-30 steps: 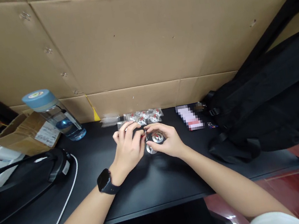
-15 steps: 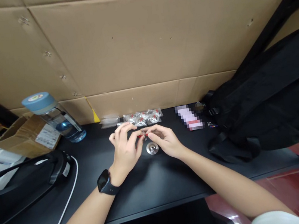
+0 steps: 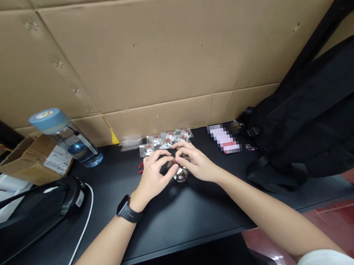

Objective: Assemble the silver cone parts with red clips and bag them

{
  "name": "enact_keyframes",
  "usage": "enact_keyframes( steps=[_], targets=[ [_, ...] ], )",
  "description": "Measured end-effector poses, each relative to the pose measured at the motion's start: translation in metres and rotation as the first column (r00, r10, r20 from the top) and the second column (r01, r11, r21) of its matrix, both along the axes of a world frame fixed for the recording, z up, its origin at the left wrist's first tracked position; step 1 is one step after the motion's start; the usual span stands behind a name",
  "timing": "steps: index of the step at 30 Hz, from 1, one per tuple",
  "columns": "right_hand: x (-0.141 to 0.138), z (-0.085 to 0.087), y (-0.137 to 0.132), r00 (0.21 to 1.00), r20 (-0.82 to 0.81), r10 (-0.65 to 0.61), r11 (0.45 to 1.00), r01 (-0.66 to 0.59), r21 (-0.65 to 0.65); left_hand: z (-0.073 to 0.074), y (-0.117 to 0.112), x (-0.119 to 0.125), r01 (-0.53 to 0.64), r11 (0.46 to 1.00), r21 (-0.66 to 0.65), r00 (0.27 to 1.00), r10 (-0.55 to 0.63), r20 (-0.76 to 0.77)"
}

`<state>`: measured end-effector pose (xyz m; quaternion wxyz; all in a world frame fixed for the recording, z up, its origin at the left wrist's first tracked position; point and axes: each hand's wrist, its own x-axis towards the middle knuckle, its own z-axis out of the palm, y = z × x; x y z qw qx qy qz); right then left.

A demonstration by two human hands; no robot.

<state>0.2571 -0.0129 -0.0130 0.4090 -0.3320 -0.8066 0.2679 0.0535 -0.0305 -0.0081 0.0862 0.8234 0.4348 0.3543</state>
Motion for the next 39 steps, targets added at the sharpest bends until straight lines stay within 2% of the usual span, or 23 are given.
enact_keyframes(
  steps=[2,5,8,11,13,15,18,22,24,27,33,39],
  targets=[
    [-0.001,0.001,0.0,1.0,-0.017,0.02,1.0,-0.02,-0.022,-0.005,0.002,0.0,0.015,1.0,0.004,1.0,-0.015,0.013],
    [0.004,0.001,0.004,0.999,0.026,-0.019,0.999,0.02,-0.034,-0.01,0.006,-0.002,-0.022,0.998,0.058,1.0,0.024,-0.019],
    [0.015,0.0,0.012,0.968,0.233,-0.096,0.995,0.1,-0.003,-0.014,0.011,-0.008,-0.078,0.992,0.1,0.993,0.086,-0.079],
    [0.026,-0.004,0.02,0.853,0.498,-0.155,0.987,0.161,0.031,-0.015,0.017,-0.013,-0.141,0.987,0.073,0.985,0.148,-0.092],
    [0.028,-0.006,0.024,0.806,0.575,-0.14,0.984,0.18,-0.012,-0.016,0.019,-0.016,-0.173,0.984,0.036,0.98,0.176,-0.094],
    [0.027,-0.008,0.026,0.802,0.58,-0.141,0.976,0.209,-0.051,-0.016,0.021,-0.018,-0.196,0.981,0.008,0.976,0.196,-0.095],
    [0.026,-0.009,0.026,0.81,0.547,-0.213,0.957,0.284,-0.048,-0.016,0.021,-0.017,-0.203,0.979,-0.021,0.975,0.2,-0.099],
    [0.025,-0.012,0.024,0.831,0.516,-0.208,0.975,0.22,0.038,-0.018,0.019,-0.014,-0.168,0.985,-0.047,0.98,0.161,-0.119],
    [0.024,-0.015,0.024,0.808,0.553,-0.203,0.979,0.182,0.092,-0.018,0.019,-0.014,-0.16,0.986,-0.052,0.98,0.153,-0.124],
    [0.022,-0.018,0.025,0.761,0.604,-0.237,0.971,0.209,0.118,-0.018,0.019,-0.013,-0.167,0.984,-0.054,0.98,0.16,-0.122],
    [0.024,-0.012,0.028,0.771,0.573,-0.277,0.953,0.295,0.063,-0.018,0.018,-0.012,-0.166,0.985,-0.055,0.98,0.159,-0.116],
    [0.028,-0.009,0.028,0.714,0.621,-0.323,0.928,0.368,0.059,-0.019,0.019,-0.012,-0.164,0.984,-0.068,0.981,0.156,-0.116]
  ],
)
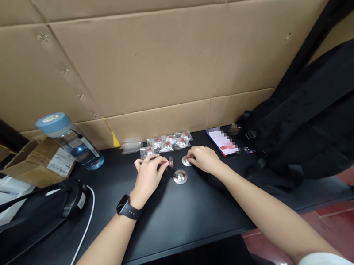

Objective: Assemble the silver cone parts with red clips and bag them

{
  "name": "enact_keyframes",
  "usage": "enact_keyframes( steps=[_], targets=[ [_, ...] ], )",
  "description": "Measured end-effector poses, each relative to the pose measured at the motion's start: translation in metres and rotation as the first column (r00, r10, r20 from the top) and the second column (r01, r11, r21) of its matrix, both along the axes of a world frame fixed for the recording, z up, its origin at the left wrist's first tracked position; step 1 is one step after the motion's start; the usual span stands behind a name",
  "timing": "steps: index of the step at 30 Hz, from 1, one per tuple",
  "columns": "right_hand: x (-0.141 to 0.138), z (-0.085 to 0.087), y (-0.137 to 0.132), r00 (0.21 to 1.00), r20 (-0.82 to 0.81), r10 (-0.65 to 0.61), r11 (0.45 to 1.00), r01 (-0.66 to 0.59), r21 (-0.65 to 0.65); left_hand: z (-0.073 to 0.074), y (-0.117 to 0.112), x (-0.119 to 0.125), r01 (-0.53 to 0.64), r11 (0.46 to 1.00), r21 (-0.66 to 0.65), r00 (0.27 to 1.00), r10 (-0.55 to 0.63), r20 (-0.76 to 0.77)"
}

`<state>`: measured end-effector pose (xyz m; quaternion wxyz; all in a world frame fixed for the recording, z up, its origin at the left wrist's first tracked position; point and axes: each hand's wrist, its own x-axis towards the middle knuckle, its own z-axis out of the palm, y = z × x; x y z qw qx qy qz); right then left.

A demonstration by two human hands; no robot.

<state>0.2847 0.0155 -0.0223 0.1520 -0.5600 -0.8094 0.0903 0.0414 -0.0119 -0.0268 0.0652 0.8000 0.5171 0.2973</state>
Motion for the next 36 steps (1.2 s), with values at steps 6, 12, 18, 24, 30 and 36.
enact_keyframes(
  steps=[6,12,18,24,30,36],
  targets=[
    [-0.011,-0.006,-0.001,0.858,-0.505,0.092,0.992,-0.12,-0.024,0.006,-0.003,0.002,-0.004,0.999,-0.034,1.0,0.005,0.029],
    [-0.026,-0.004,-0.011,0.511,-0.858,-0.048,0.938,-0.272,-0.214,0.013,-0.005,0.003,-0.017,0.985,-0.172,0.985,0.045,0.165],
    [-0.035,-0.005,-0.02,0.367,-0.918,-0.147,0.887,-0.362,-0.287,0.012,-0.005,0.005,0.044,0.971,-0.236,0.964,0.021,0.267],
    [-0.039,-0.006,-0.024,0.218,-0.935,-0.28,0.804,-0.479,-0.353,0.012,-0.006,0.006,0.035,0.977,-0.21,0.973,0.015,0.231],
    [-0.038,-0.007,-0.022,0.236,-0.928,-0.287,0.78,-0.505,-0.37,0.011,-0.006,0.005,-0.008,0.98,-0.199,0.985,0.042,0.167],
    [-0.037,-0.014,-0.02,0.321,-0.927,-0.197,0.817,-0.47,-0.336,0.013,-0.002,0.0,-0.007,0.983,-0.181,0.996,0.023,0.089]
  ],
)
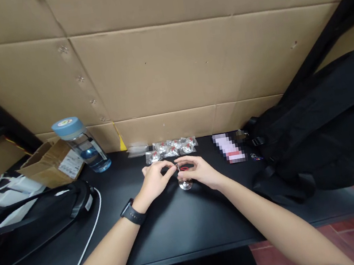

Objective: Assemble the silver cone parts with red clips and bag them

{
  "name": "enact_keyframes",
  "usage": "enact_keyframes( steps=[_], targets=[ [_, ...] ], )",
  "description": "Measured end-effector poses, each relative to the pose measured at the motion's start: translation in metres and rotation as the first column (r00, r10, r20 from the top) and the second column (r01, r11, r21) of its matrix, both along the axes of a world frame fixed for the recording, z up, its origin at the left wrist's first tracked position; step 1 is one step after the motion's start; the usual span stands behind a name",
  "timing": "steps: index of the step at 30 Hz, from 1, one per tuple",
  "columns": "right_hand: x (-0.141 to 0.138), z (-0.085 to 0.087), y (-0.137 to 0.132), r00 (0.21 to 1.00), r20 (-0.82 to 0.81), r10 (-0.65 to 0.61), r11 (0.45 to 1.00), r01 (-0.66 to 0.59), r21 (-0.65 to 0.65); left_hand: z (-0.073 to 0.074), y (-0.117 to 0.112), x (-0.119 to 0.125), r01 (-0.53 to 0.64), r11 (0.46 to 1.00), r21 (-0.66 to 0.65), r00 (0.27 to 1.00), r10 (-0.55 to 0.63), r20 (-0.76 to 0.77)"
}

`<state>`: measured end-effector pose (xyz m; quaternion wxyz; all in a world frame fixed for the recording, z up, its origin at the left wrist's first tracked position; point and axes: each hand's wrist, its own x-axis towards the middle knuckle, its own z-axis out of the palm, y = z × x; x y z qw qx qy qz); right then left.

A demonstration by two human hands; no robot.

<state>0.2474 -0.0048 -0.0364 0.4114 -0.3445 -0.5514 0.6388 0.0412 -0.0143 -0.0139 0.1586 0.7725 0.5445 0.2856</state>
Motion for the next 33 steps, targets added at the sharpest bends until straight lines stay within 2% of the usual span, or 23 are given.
enact_keyframes(
  steps=[2,3,5,6,9,11,13,16,18,21,24,26,29,33],
  targets=[
    [0.0,0.001,0.0,0.999,0.035,-0.023,1.0,0.022,0.017,-0.001,0.006,-0.013,-0.084,0.994,0.063,0.993,0.089,-0.081],
    [0.001,0.002,0.0,0.998,0.049,-0.04,0.999,0.039,0.018,-0.003,0.011,-0.021,-0.163,0.978,0.126,0.976,0.179,-0.125],
    [0.002,0.004,0.001,0.995,0.071,-0.073,0.997,0.072,0.02,-0.01,0.02,-0.042,-0.282,0.93,0.234,0.914,0.335,-0.229],
    [0.002,0.005,0.002,0.993,0.082,-0.082,0.996,0.081,0.023,-0.014,0.025,-0.052,-0.298,0.92,0.256,0.891,0.364,-0.271],
    [0.005,0.004,0.005,0.988,0.113,-0.101,0.994,0.097,0.042,-0.024,0.036,-0.076,-0.282,0.933,0.224,0.879,0.345,-0.329],
    [0.007,0.002,0.007,0.984,0.132,-0.117,0.992,0.11,0.055,-0.025,0.04,-0.084,-0.283,0.936,0.209,0.877,0.341,-0.339],
    [0.008,0.002,0.008,0.981,0.144,-0.132,0.99,0.123,0.066,-0.02,0.041,-0.086,-0.295,0.926,0.235,0.866,0.363,-0.344],
    [0.01,0.004,0.009,0.978,0.144,-0.151,0.986,0.14,0.089,-0.005,0.039,-0.085,-0.312,0.888,0.339,0.851,0.42,-0.317],
    [0.011,0.006,0.01,0.976,0.128,-0.178,0.978,0.161,0.132,0.005,0.035,-0.081,-0.291,0.867,0.405,0.865,0.419,-0.275],
    [0.015,0.008,0.014,0.965,0.088,-0.245,0.948,0.22,0.229,0.01,0.029,-0.063,-0.197,0.881,0.43,0.924,0.314,-0.218],
    [0.02,0.01,0.018,0.948,0.056,-0.313,0.91,0.283,0.301,0.003,0.019,-0.034,-0.043,0.93,0.366,0.967,0.131,-0.219],
    [0.024,0.013,0.02,0.94,0.046,-0.337,0.893,0.304,0.331,-0.005,0.013,-0.016,0.077,0.952,0.295,0.965,0.003,-0.261],
    [0.026,0.017,0.021,0.939,0.032,-0.344,0.882,0.311,0.353,-0.017,0.004,0.004,0.212,0.958,0.194,0.944,-0.15,-0.293],
    [0.027,0.019,0.02,0.94,0.036,-0.339,0.873,0.3,0.385,-0.023,0.001,0.012,0.3,0.953,0.044,0.923,-0.279,-0.264]
  ],
)
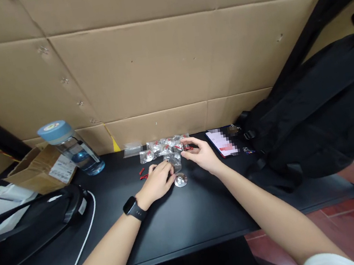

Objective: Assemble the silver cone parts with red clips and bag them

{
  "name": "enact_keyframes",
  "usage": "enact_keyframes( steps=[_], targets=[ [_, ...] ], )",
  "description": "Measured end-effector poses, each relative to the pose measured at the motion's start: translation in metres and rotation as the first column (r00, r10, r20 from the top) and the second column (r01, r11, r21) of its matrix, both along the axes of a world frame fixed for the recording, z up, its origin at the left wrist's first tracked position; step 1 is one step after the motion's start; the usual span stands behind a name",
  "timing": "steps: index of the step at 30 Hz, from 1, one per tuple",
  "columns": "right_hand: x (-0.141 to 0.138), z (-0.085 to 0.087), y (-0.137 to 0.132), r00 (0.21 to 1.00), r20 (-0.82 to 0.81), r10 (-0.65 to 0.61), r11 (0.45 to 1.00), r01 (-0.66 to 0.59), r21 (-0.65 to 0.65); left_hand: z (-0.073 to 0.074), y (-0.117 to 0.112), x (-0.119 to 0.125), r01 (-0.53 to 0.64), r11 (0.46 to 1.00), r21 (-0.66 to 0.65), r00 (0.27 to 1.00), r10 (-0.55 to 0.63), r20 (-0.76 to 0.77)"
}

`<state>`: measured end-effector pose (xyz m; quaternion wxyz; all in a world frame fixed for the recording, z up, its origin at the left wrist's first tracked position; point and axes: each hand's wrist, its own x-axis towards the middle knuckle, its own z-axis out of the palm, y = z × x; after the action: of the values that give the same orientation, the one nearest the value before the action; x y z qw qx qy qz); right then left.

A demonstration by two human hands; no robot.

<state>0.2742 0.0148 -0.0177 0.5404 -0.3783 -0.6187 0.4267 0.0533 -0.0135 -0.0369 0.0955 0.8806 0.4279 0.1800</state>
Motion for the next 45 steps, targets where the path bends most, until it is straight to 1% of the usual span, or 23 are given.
enact_keyframes(
  steps=[3,5,7,9,11,14,16,18,19,21,24,28,31,33,36,39,42,44,45],
  targets=[
    [0.002,0.001,-0.002,0.995,0.104,-0.005,0.999,0.001,0.041,0.002,0.001,-0.002,0.036,0.998,-0.043,0.999,-0.036,0.0],
    [0.005,0.004,-0.004,0.968,0.249,-0.022,0.993,-0.008,0.119,0.002,0.002,-0.004,0.063,0.998,-0.031,0.998,-0.063,-0.017],
    [0.009,0.007,-0.005,0.902,0.429,-0.045,0.975,-0.055,0.217,0.002,0.002,-0.005,0.065,0.998,-0.016,0.997,-0.066,-0.044],
    [0.013,0.009,-0.006,0.803,0.594,-0.058,0.959,-0.121,0.257,0.001,0.001,-0.005,0.042,0.999,-0.002,0.997,-0.042,-0.063],
    [0.016,0.01,-0.007,0.696,0.717,-0.043,0.962,-0.166,0.218,0.001,0.0,-0.004,0.016,1.0,0.009,0.997,-0.015,-0.07],
    [0.018,0.006,-0.007,0.562,0.827,-0.02,0.977,-0.163,0.135,0.002,-0.002,-0.003,0.002,1.0,0.0,0.997,-0.002,-0.076],
    [0.017,0.003,-0.006,0.507,0.862,-0.026,0.983,-0.143,0.114,0.002,-0.002,-0.004,0.014,1.0,-0.02,0.997,-0.015,-0.077],
    [0.015,-0.001,-0.004,0.476,0.879,-0.035,0.985,-0.131,0.11,0.002,-0.002,-0.005,0.037,0.999,-0.034,0.996,-0.039,-0.076],
    [0.014,-0.003,-0.003,0.471,0.881,-0.038,0.985,-0.13,0.112,0.002,-0.001,-0.006,0.05,0.998,-0.038,0.996,-0.053,-0.078],
    [0.012,-0.006,-0.001,0.487,0.872,-0.049,0.983,-0.132,0.129,0.001,-0.001,-0.006,0.075,0.996,-0.04,0.993,-0.079,-0.085],
    [0.01,-0.011,0.004,0.565,0.824,-0.048,0.976,-0.148,0.158,0.0,0.0,-0.006,0.109,0.993,-0.043,0.991,-0.112,-0.072],
    [0.011,-0.017,0.008,0.682,0.729,0.055,0.972,-0.204,0.117,-0.002,0.0,-0.006,0.14,0.989,-0.042,0.989,-0.142,-0.041],
    [0.01,-0.021,0.011,0.712,0.699,0.069,0.964,-0.228,0.137,-0.001,0.001,-0.005,0.145,0.988,-0.055,0.988,-0.147,-0.039],
    [0.007,-0.024,0.013,0.706,0.708,0.019,0.96,-0.211,0.184,0.001,0.0,-0.005,0.147,0.987,-0.069,0.988,-0.15,-0.038],
    [0.002,-0.03,0.018,0.669,0.736,-0.101,0.958,-0.134,0.253,0.004,0.0,-0.005,0.153,0.985,-0.083,0.988,-0.155,-0.019],
    [-0.005,-0.034,0.023,0.625,0.763,-0.162,0.963,-0.069,0.261,0.006,0.0,-0.006,0.146,0.986,-0.075,0.989,-0.147,-0.013],
    [-0.014,-0.035,0.025,0.597,0.783,-0.172,0.956,-0.089,0.278,0.007,0.001,-0.008,0.14,0.989,-0.056,0.989,-0.142,-0.035],
    [-0.02,-0.034,0.024,0.564,0.796,-0.218,0.942,-0.092,0.322,0.006,0.002,-0.01,0.147,0.988,-0.05,0.988,-0.149,-0.044],
    [-0.023,-0.033,0.023,0.541,0.8,-0.259,0.934,-0.072,0.351,0.006,0.002,-0.01,0.149,0.988,-0.049,0.987,-0.151,-0.048]
  ],
)
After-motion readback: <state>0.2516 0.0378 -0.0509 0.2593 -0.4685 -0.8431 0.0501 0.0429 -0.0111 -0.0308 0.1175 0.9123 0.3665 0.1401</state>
